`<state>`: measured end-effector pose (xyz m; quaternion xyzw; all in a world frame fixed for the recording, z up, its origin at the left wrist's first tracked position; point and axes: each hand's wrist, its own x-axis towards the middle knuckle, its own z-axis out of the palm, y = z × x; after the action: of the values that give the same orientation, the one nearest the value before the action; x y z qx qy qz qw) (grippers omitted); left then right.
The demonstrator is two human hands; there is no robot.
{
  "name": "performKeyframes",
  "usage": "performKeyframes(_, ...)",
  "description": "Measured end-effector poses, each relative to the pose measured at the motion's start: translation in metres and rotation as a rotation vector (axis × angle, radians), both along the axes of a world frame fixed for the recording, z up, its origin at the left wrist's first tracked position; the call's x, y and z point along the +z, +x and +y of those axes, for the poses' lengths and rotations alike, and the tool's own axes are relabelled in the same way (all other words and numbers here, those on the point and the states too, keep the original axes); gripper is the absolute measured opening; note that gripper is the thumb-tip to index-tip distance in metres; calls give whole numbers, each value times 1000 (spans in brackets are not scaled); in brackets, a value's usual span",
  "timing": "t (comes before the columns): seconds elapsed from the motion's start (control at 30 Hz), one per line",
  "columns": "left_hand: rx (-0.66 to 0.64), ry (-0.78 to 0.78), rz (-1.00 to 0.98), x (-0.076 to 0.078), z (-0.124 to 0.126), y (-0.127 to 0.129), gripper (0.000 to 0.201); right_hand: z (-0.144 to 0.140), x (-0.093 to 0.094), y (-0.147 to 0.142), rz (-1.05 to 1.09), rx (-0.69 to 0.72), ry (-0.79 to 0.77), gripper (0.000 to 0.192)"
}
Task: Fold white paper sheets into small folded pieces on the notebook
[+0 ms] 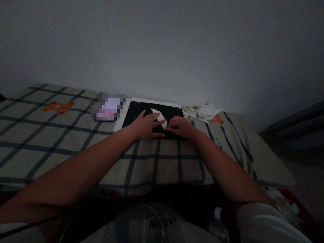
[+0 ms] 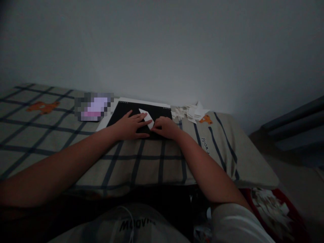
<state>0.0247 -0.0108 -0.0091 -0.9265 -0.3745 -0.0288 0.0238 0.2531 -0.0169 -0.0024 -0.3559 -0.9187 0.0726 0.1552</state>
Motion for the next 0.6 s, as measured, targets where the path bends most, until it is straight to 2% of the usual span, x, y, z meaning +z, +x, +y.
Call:
performKeyframes(0.1,-35,-13,4,1,1,-2,74,5,-6,4,45,-91,85,22)
performKeyframes(0.17,-60,-33,13,3,2,-3,73,7,-9,5,46,-103,122,22)
performKeyframes(0.4,-169,-97,7,6,5,-6,72,11,-14,7,136,-56,172,24)
performKeyframes(0.6,-355,-89,-75,9,5,-4,52,14,-20,9,69,27,142,35)
